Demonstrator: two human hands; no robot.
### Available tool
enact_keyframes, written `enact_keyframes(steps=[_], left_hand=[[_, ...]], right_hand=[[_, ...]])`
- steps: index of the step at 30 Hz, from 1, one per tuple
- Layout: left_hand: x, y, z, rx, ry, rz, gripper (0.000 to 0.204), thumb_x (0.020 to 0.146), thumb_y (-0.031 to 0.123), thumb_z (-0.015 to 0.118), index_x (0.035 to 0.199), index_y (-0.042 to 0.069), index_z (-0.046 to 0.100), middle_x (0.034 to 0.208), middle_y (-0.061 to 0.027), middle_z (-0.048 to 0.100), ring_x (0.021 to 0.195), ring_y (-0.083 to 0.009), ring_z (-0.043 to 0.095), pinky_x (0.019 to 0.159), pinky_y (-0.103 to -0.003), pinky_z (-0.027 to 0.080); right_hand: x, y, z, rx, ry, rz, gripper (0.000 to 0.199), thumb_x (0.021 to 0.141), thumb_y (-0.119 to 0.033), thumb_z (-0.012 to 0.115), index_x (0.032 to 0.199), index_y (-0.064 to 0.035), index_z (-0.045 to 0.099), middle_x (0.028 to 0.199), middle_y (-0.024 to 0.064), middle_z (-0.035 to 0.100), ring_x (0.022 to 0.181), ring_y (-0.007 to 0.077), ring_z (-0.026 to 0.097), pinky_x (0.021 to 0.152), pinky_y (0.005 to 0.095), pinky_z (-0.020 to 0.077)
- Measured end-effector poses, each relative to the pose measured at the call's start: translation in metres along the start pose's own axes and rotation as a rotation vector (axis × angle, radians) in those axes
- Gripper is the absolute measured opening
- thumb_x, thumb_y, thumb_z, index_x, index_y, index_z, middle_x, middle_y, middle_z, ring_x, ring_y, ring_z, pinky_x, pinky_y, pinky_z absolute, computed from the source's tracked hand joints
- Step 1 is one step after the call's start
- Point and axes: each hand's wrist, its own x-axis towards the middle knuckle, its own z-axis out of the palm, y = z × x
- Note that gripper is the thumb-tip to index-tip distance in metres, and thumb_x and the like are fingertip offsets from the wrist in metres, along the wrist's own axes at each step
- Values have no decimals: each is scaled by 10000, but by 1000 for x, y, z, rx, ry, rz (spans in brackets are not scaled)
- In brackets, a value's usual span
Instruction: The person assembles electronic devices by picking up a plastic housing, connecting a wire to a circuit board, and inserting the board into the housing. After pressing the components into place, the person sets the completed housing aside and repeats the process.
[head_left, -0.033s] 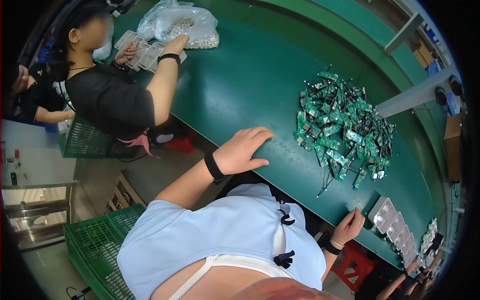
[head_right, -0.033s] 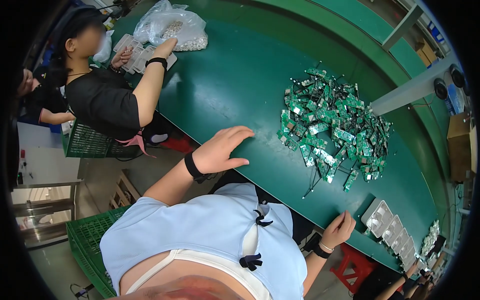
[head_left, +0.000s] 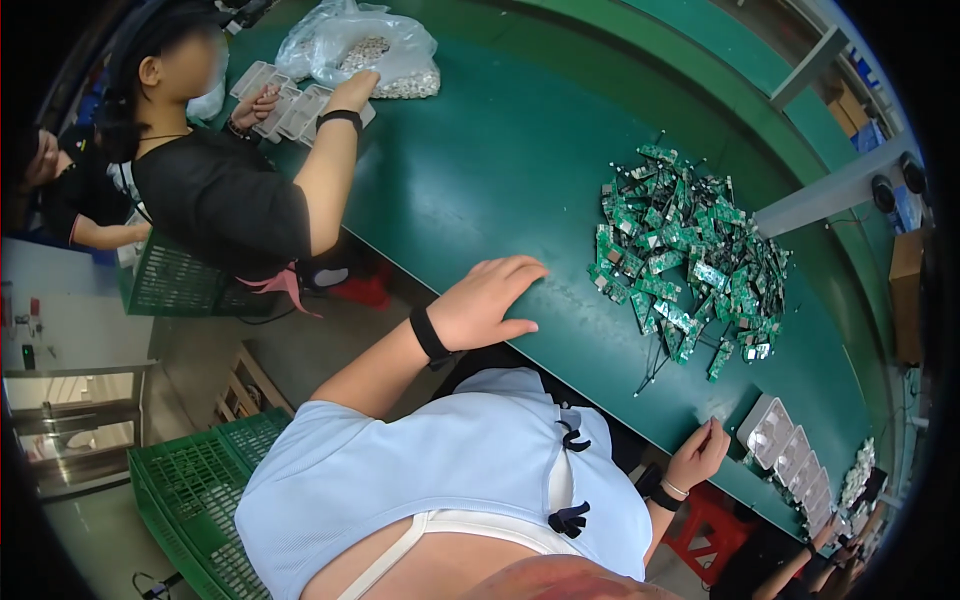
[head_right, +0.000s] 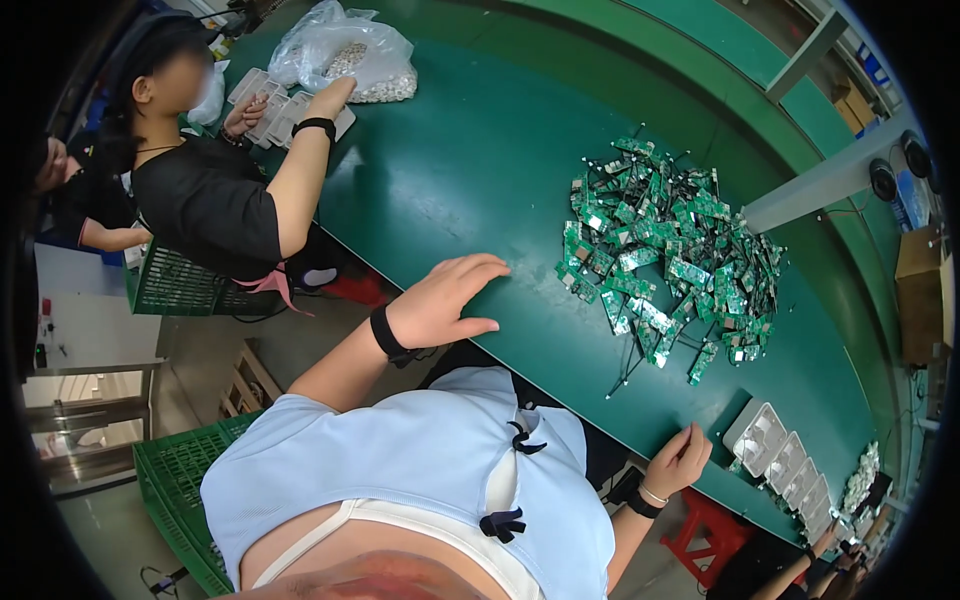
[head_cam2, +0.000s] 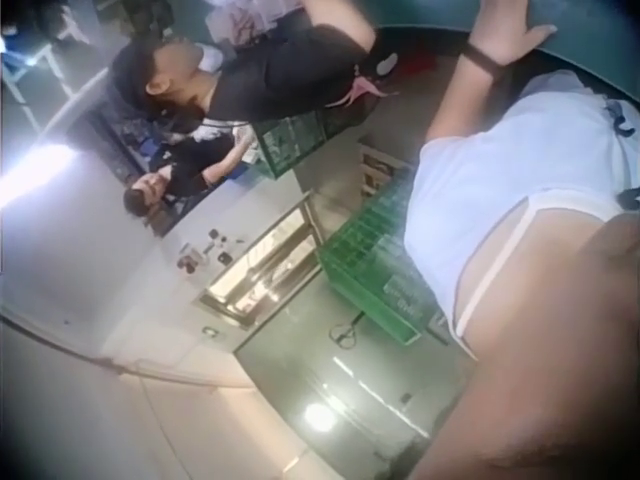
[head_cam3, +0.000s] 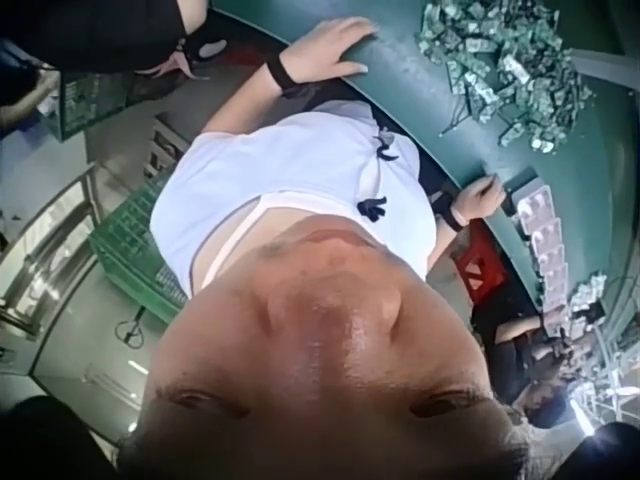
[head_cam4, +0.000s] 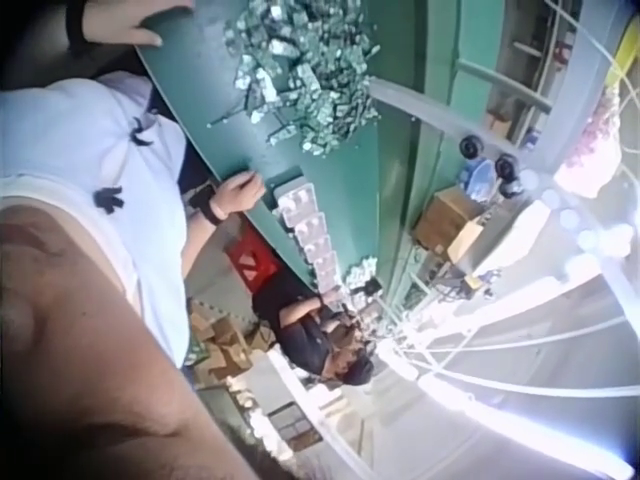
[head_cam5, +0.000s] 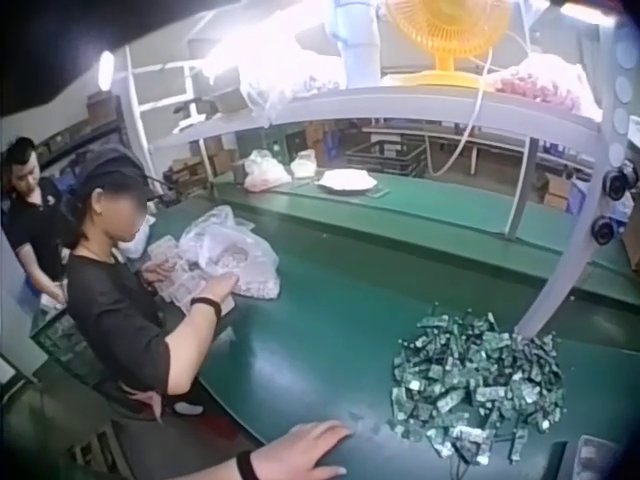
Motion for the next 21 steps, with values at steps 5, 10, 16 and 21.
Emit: enact_keyframes(steps=[5,10,16,21], left_hand=[[3,-5,3,8,-21,-14,694,885,259,840,1472,51,533,1522,-179,526,1404,-386,516,1176,-493,401],[13,-5,3,43,-40,-2,696,881,254,840,1473,54,535,1525,-182,526,1406,-390,517,1172,-494,405],[23,-21,-12,160,75,-30,728,865,301,846,1470,41,535,1536,-211,514,1420,-418,503,1182,-511,399],[43,-69,-50,379,342,-269,860,852,356,855,1495,-62,464,1583,-308,437,1458,-486,442,1225,-537,358]], right_hand=[[5,-2,1,-46,-54,40,125,1039,-45,647,1119,32,704,884,135,626,757,289,592,691,399,481],[10,-5,4,-45,-72,67,125,1030,-51,654,1110,25,712,879,136,619,747,294,588,672,400,478],[12,-9,3,-58,-57,77,117,1015,-22,662,1102,28,723,866,133,611,713,288,579,633,398,468],[13,-8,6,-51,-55,50,124,1016,-20,662,1112,29,721,870,130,613,708,278,580,629,397,468]])
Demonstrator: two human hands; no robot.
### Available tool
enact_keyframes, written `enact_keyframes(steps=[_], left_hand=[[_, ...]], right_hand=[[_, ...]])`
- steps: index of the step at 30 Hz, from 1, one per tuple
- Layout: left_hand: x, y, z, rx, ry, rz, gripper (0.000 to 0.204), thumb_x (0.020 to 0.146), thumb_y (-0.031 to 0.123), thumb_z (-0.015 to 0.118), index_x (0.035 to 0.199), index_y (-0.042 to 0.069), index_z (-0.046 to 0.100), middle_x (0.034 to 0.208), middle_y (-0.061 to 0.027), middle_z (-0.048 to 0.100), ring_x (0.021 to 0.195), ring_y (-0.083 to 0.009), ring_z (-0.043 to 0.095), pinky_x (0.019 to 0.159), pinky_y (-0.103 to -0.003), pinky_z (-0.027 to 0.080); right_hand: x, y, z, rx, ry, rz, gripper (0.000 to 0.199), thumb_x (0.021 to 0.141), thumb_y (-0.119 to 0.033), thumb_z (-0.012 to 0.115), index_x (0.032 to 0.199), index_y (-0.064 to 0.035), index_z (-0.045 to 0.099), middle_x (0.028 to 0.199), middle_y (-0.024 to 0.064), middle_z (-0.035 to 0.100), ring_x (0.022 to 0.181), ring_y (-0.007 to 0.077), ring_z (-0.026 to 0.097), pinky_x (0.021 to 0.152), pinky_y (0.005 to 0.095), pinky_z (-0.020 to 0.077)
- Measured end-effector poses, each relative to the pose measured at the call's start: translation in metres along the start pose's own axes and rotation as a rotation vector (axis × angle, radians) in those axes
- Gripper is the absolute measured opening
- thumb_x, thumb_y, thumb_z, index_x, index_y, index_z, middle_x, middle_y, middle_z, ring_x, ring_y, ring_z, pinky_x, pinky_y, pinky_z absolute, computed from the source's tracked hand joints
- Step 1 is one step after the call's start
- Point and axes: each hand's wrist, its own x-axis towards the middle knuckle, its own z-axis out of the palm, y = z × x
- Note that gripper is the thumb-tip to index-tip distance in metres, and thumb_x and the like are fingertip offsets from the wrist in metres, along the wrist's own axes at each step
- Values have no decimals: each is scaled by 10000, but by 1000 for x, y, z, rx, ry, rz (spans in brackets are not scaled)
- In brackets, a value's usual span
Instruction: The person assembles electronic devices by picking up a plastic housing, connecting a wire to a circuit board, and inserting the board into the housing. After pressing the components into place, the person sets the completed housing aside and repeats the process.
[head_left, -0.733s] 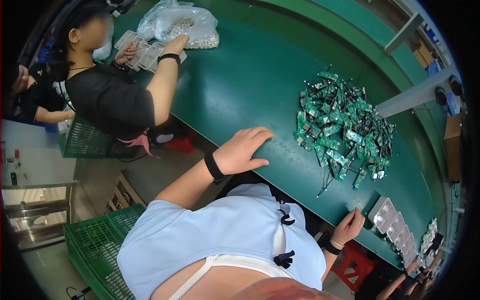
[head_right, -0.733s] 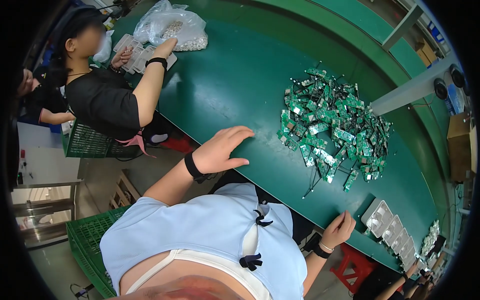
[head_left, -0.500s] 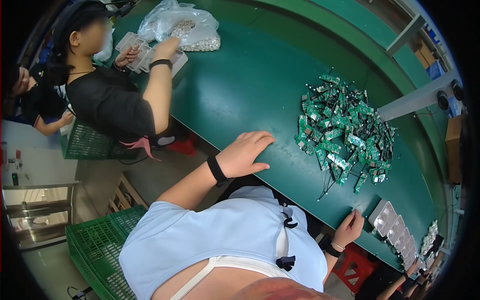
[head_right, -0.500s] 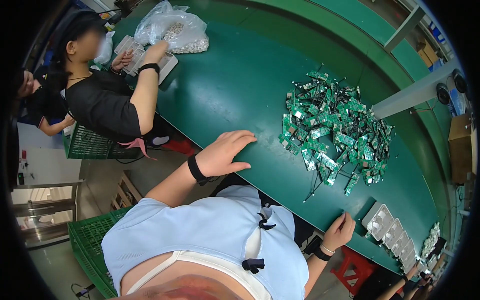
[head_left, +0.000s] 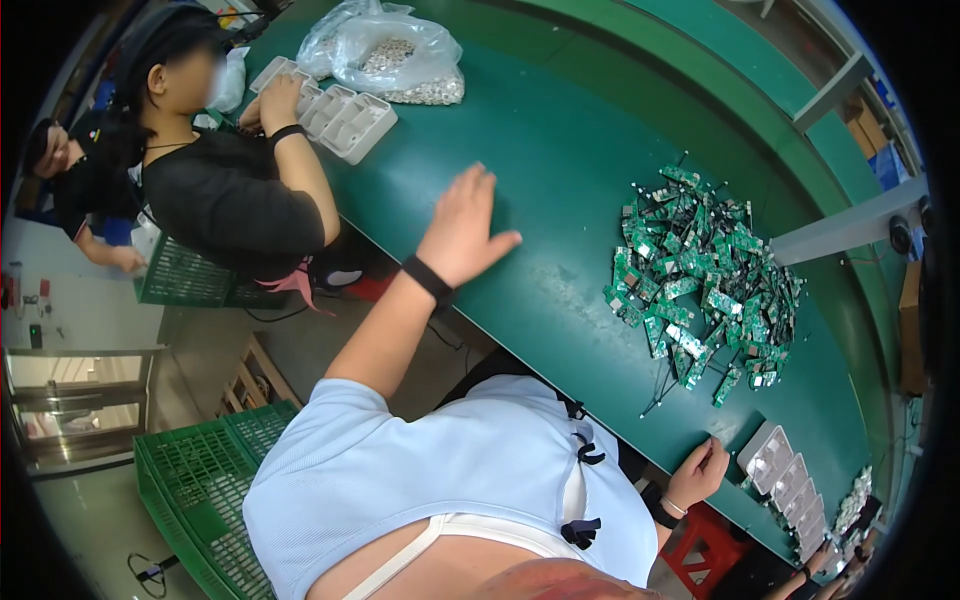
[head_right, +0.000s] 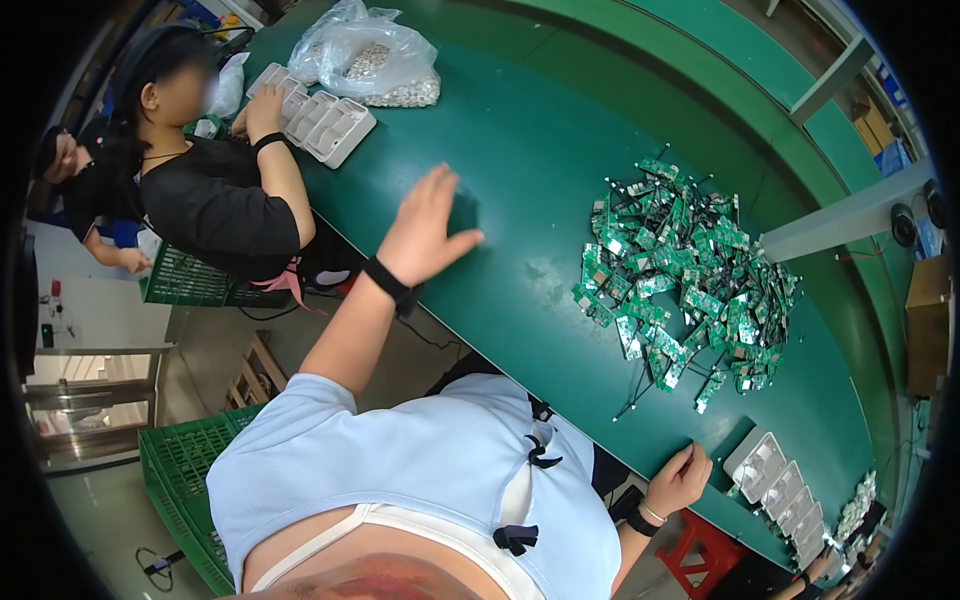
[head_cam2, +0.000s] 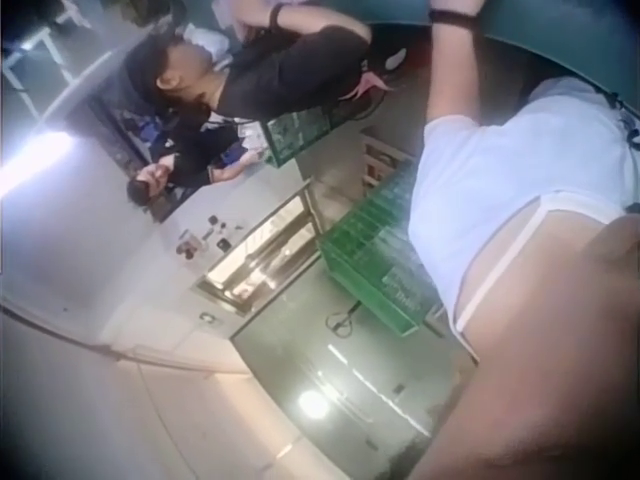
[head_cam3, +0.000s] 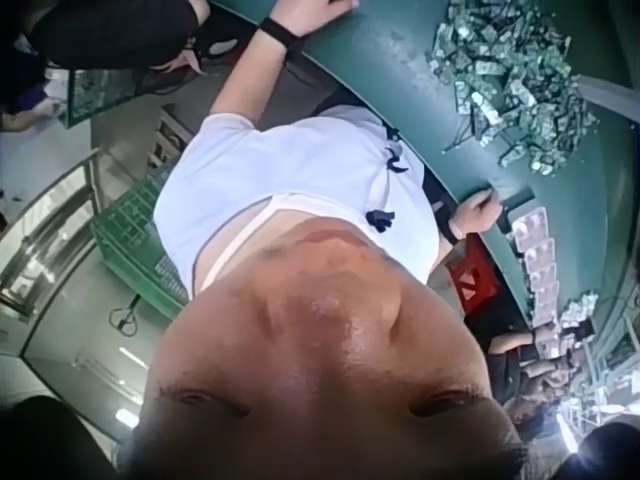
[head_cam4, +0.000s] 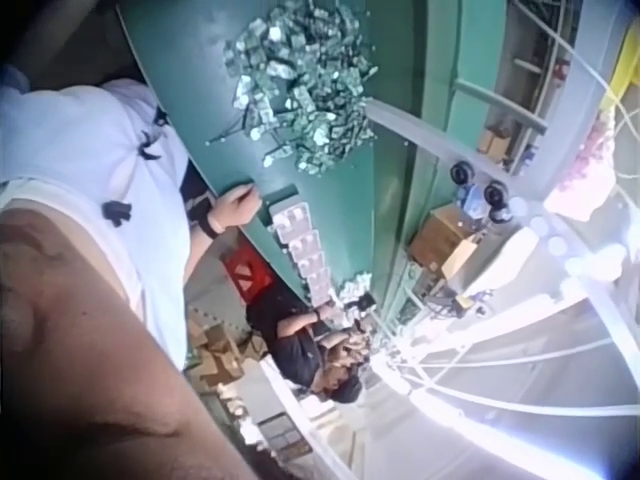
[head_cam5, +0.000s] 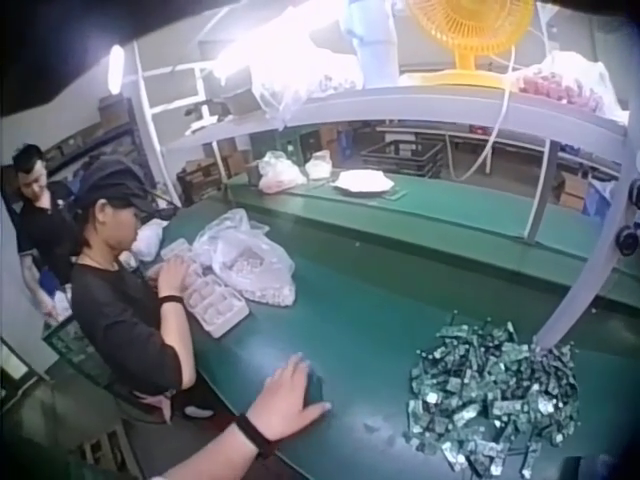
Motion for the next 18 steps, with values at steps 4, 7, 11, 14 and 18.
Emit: enact_keyframes(steps=[4,7,11,14,18], left_hand=[[45,-56,-7,299,244,-245,1015,843,413,865,1531,-150,376,1632,-380,344,1516,-515,359,1261,-545,315],[77,-93,-17,373,298,-439,1089,826,451,871,1550,-173,348,1658,-376,321,1561,-474,318,1299,-505,261],[92,-149,-25,432,279,-593,1071,805,492,884,1527,-138,405,1627,-366,360,1528,-499,351,1263,-532,317],[94,-147,-42,397,198,-636,1039,811,486,882,1510,-139,435,1604,-351,401,1516,-476,372,1272,-512,302],[81,-175,-50,373,190,-621,980,808,477,887,1475,-119,485,1554,-327,460,1472,-462,420,1251,-507,328]], right_hand=[[0,1,1,2,14,-53,131,1021,-26,656,1123,27,719,868,125,607,696,266,569,622,393,461],[-2,3,0,-9,-53,50,136,1030,-48,651,1123,33,708,913,154,641,809,321,614,740,421,500],[-1,-1,1,-15,-72,85,131,1030,-45,651,1119,33,708,916,153,641,808,320,612,739,416,499],[-2,0,-1,-16,-68,95,129,1032,-47,651,1116,33,707,915,151,638,802,318,608,733,414,496],[-2,1,0,-3,-68,81,128,1035,-52,650,1112,33,706,911,149,633,794,314,602,723,412,491]])
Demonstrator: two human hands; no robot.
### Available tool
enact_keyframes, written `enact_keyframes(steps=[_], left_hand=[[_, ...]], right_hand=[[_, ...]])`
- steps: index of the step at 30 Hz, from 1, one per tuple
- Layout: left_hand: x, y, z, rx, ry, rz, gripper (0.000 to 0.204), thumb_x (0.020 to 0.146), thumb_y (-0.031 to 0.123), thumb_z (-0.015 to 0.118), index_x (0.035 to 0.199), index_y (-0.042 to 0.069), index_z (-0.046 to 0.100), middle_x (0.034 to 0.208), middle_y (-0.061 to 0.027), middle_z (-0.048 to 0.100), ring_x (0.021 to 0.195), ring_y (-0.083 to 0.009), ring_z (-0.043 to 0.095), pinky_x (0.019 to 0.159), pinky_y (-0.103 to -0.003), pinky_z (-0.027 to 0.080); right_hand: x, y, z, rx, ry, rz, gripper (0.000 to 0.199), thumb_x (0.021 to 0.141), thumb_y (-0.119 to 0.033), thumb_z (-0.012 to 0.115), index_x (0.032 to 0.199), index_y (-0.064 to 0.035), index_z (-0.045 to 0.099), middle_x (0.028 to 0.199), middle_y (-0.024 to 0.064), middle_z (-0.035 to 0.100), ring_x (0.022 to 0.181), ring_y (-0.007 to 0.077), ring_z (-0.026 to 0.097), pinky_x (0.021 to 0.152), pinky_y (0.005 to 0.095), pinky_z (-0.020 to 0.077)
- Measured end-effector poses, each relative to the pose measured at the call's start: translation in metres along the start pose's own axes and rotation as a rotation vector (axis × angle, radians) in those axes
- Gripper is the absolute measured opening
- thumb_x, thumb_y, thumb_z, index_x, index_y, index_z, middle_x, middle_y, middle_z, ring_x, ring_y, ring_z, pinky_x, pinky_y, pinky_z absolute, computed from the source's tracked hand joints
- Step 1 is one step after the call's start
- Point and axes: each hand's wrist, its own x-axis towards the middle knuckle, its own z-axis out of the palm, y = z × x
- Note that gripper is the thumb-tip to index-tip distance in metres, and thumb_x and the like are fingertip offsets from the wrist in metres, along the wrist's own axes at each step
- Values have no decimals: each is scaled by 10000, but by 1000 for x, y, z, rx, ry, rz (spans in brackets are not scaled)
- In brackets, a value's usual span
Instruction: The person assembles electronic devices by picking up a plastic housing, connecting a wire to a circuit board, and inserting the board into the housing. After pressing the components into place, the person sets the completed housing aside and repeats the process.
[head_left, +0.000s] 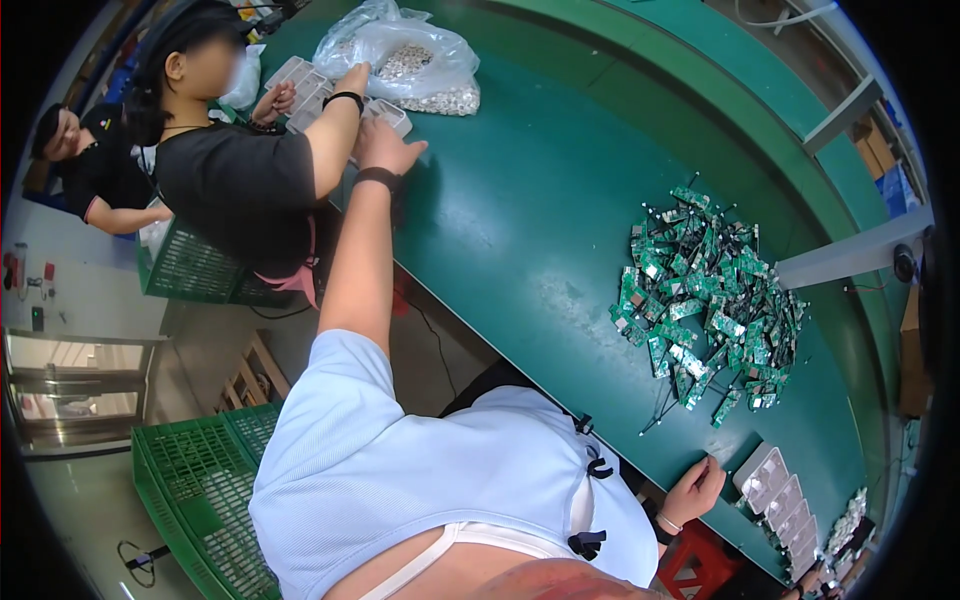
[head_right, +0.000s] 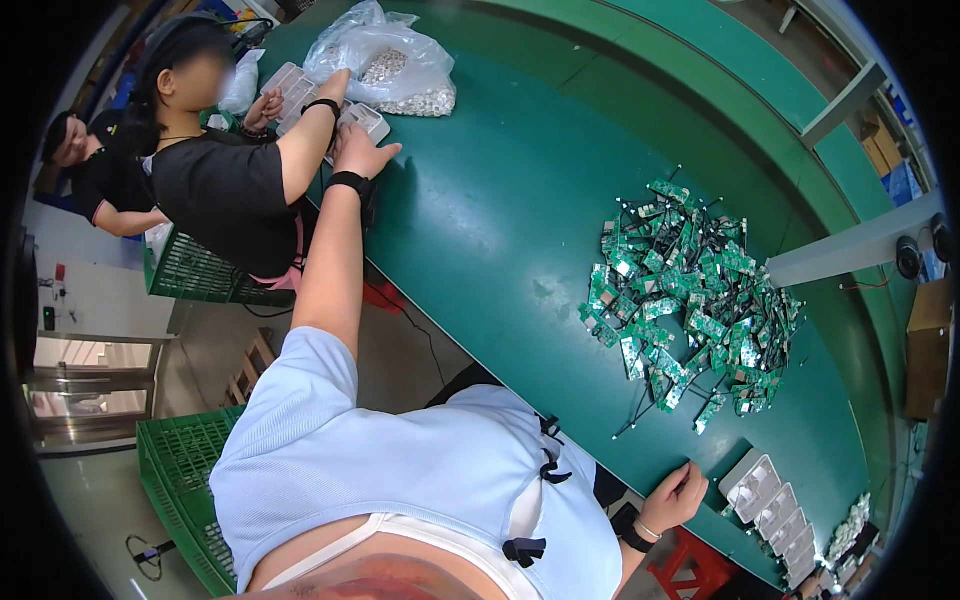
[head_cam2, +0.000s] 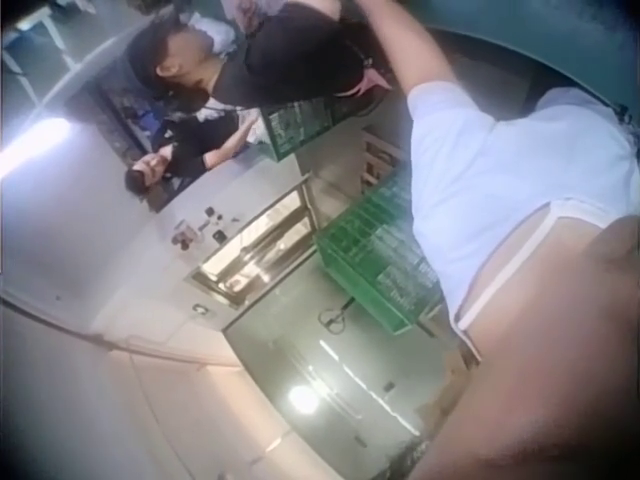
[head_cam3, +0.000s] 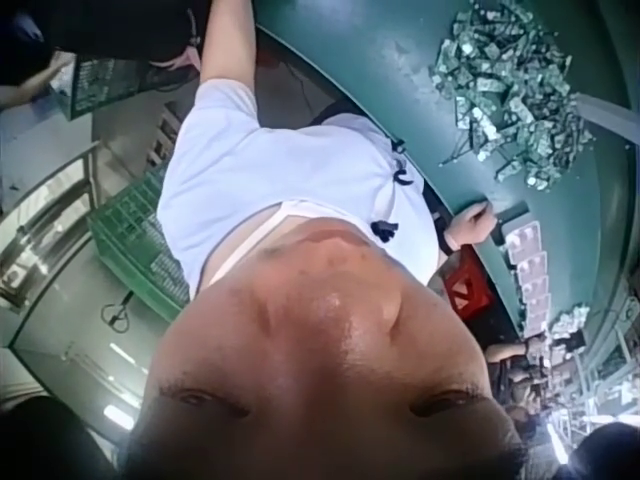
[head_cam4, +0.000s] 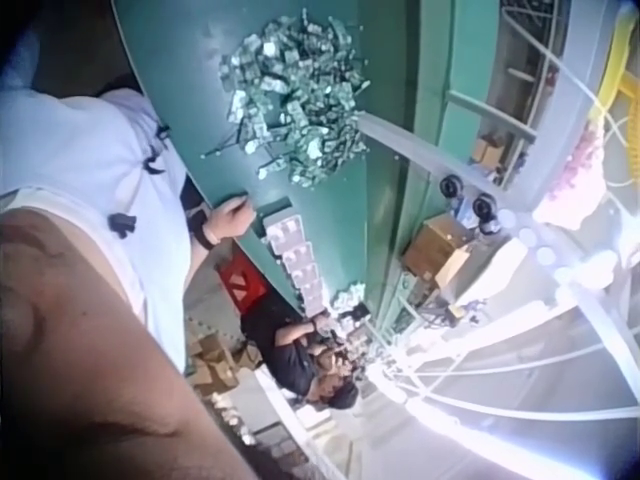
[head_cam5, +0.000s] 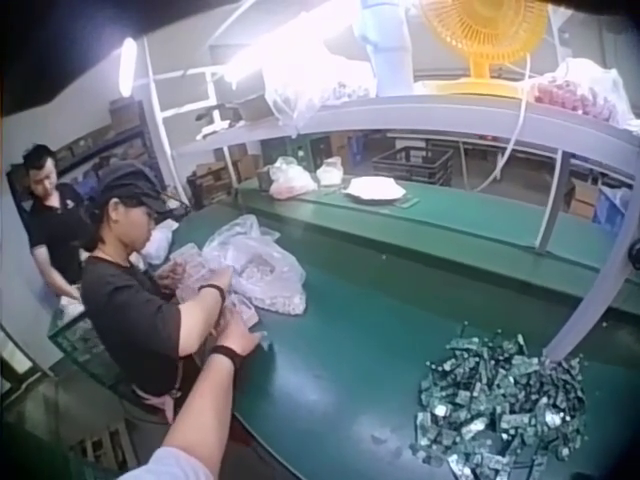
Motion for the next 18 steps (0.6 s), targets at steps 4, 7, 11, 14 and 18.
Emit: enact_keyframes(steps=[4,7,11,14,18], left_hand=[[-8,-1,-2,-85,-112,53,933,805,457,892,1448,-101,509,1520,-312,491,1434,-463,454,1217,-518,368],[-30,8,-9,-127,-161,106,946,814,455,884,1464,-106,487,1537,-319,475,1450,-469,441,1223,-518,366],[-60,16,-16,-128,-117,192,996,837,457,863,1517,-126,426,1596,-342,420,1511,-479,389,1260,-508,333],[-78,21,-19,-111,-95,238,996,848,441,857,1530,-129,409,1618,-344,398,1531,-481,364,1267,-505,324],[-108,33,-20,-159,-42,341,975,863,425,849,1538,-123,407,1633,-342,380,1546,-484,343,1275,-506,310]], right_hand=[[1,1,1,-8,-1,8,128,1037,-54,648,1111,33,706,908,147,631,789,311,598,716,412,487],[1,2,2,-19,23,-19,125,1036,-49,647,1112,27,709,889,135,615,750,289,578,674,402,468],[5,1,5,-21,64,-105,123,1032,-37,646,1117,17,717,854,113,588,680,250,544,597,383,436],[5,2,4,-17,61,-117,125,1031,-36,646,1120,19,716,861,115,597,689,256,552,602,387,444],[4,2,5,-5,69,-105,126,1028,-32,649,1120,22,716,872,120,609,702,267,564,613,392,455]])
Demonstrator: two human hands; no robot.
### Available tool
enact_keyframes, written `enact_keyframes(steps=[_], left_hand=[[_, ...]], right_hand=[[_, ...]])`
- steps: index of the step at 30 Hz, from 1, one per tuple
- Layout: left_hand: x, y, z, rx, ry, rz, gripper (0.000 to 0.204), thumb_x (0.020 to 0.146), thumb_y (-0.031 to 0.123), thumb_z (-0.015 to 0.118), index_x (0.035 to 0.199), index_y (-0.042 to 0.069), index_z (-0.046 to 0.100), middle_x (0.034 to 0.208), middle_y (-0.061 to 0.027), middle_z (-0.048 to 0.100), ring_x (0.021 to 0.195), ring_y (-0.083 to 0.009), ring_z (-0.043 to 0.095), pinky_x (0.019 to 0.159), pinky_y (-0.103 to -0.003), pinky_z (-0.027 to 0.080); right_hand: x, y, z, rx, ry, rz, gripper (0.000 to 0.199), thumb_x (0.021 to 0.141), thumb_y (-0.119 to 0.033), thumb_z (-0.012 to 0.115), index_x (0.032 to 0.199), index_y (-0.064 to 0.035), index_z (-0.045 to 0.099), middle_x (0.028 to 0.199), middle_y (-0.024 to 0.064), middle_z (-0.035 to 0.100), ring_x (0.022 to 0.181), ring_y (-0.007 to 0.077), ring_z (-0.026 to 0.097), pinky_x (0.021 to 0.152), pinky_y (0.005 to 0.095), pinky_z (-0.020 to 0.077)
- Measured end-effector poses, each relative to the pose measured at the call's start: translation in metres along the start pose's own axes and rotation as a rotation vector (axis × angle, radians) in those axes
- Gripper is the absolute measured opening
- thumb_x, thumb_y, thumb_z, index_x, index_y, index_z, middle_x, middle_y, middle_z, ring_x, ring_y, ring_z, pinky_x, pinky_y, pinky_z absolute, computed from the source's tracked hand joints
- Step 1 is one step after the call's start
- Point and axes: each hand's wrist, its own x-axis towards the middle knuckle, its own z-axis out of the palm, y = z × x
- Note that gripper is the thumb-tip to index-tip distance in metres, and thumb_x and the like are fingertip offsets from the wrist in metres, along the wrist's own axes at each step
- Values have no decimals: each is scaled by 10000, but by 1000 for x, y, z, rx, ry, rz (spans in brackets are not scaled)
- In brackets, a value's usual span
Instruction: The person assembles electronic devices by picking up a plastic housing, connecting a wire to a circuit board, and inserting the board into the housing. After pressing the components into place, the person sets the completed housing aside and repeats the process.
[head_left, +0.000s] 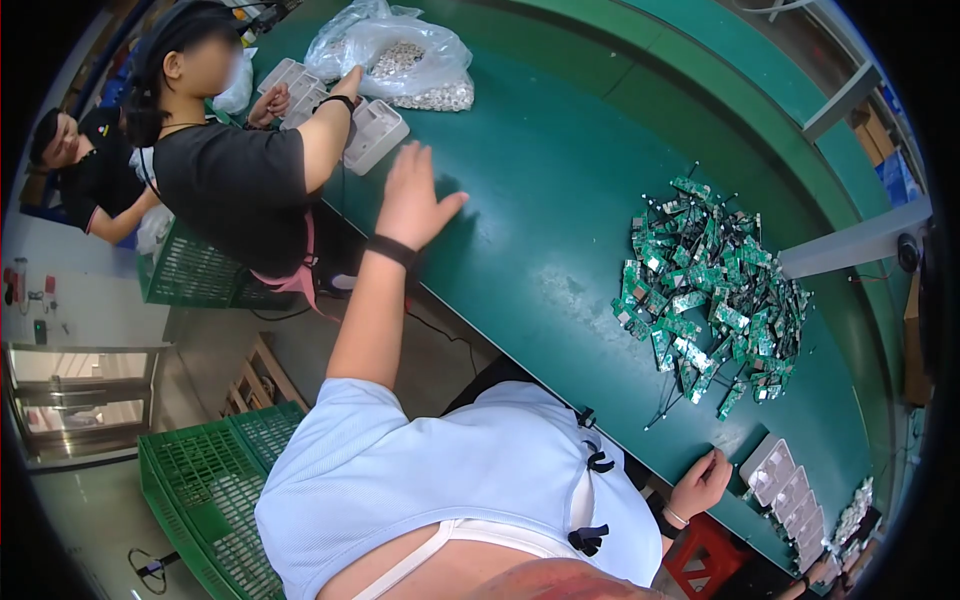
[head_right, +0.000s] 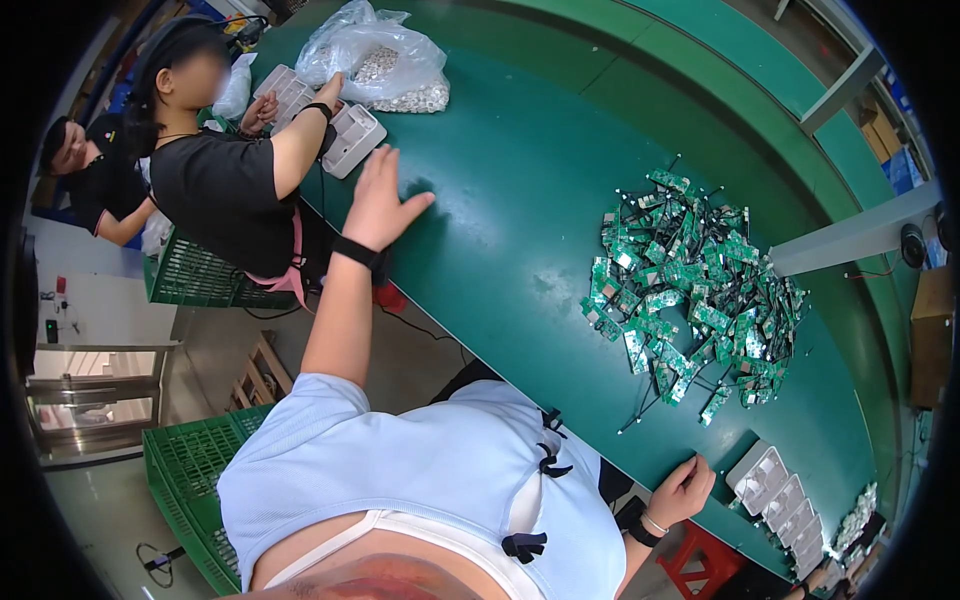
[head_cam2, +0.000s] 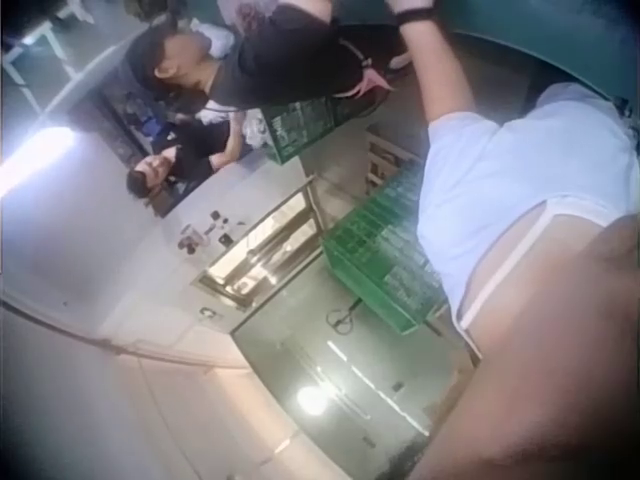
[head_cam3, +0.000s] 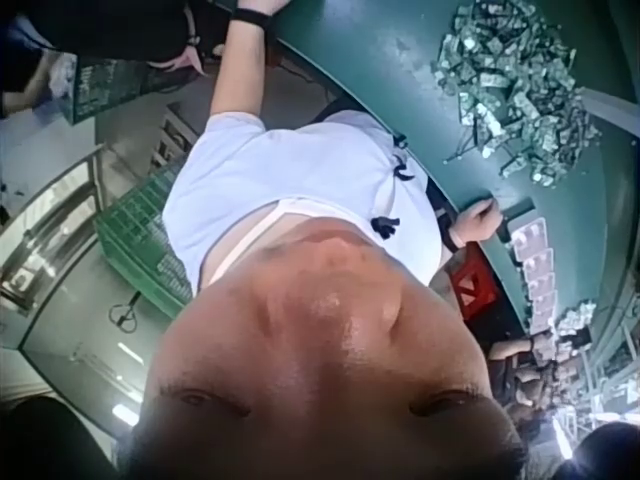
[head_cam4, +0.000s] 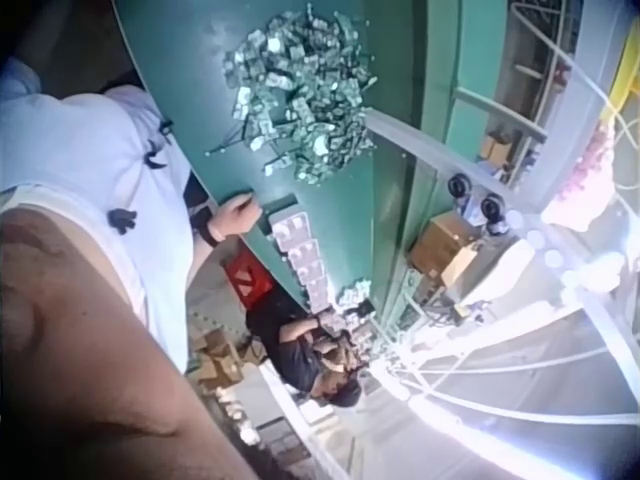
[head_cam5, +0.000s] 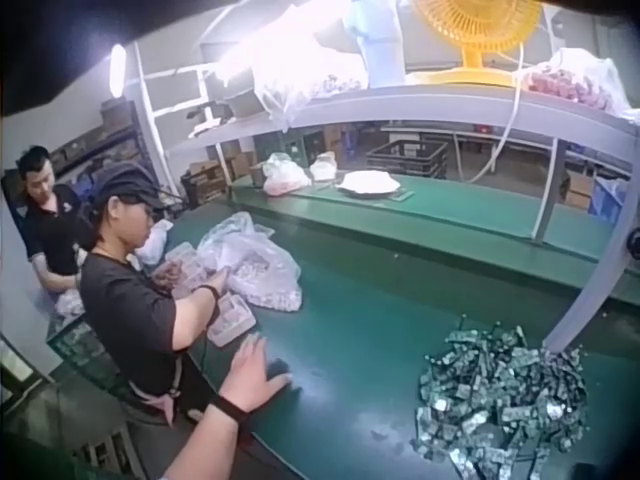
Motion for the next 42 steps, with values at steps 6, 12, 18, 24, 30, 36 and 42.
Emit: enact_keyframes(steps=[6,12,18,24,30,36,42], left_hand=[[-48,57,-11,-175,-173,320,895,857,400,849,1495,-99,469,1624,-324,393,1499,-486,397,1222,-532,379],[19,9,-15,152,-8,-129,884,874,464,829,1463,-111,505,1648,-331,361,1417,-498,510,1137,-531,472],[61,-47,-11,147,-193,-370,745,887,510,805,1308,-82,640,1543,-313,490,1255,-463,643,1039,-522,543],[31,-31,-17,100,-197,-342,668,903,507,789,1245,-56,681,1430,-274,599,1221,-444,660,1007,-508,554],[-78,73,-47,-89,-109,119,622,899,409,811,1276,-56,639,1436,-262,604,1216,-446,653,1009,-484,547],[-141,137,-65,-178,-314,291,593,848,313,840,1258,-54,620,1373,-238,614,1122,-397,679,892,-466,574],[-168,155,-54,-251,-337,505,528,841,253,836,1221,-55,638,1377,-198,612,1083,-361,691,872,-441,575]], right_hand=[[0,-1,-1,-3,-1,1,122,1027,-33,651,1114,23,716,874,125,612,706,274,566,621,396,460],[-2,1,-2,-5,-43,75,124,1039,-60,651,1106,29,703,884,134,608,761,287,578,690,400,470],[-1,0,0,1,-32,68,118,1037,-57,652,1107,23,705,866,123,584,739,270,560,669,389,458],[0,-3,-2,5,-34,72,111,1036,-51,653,1103,21,705,862,121,578,735,266,557,661,386,455],[2,-9,-6,-25,-38,58,105,1023,-35,658,1097,18,712,866,135,600,729,295,572,653,410,463],[2,-3,-5,-24,-45,55,91,1017,-41,671,1079,12,710,872,142,611,750,307,586,683,414,483],[5,-5,-7,27,-28,37,81,1008,-44,692,1065,7,717,854,121,612,729,266,585,680,368,492]])
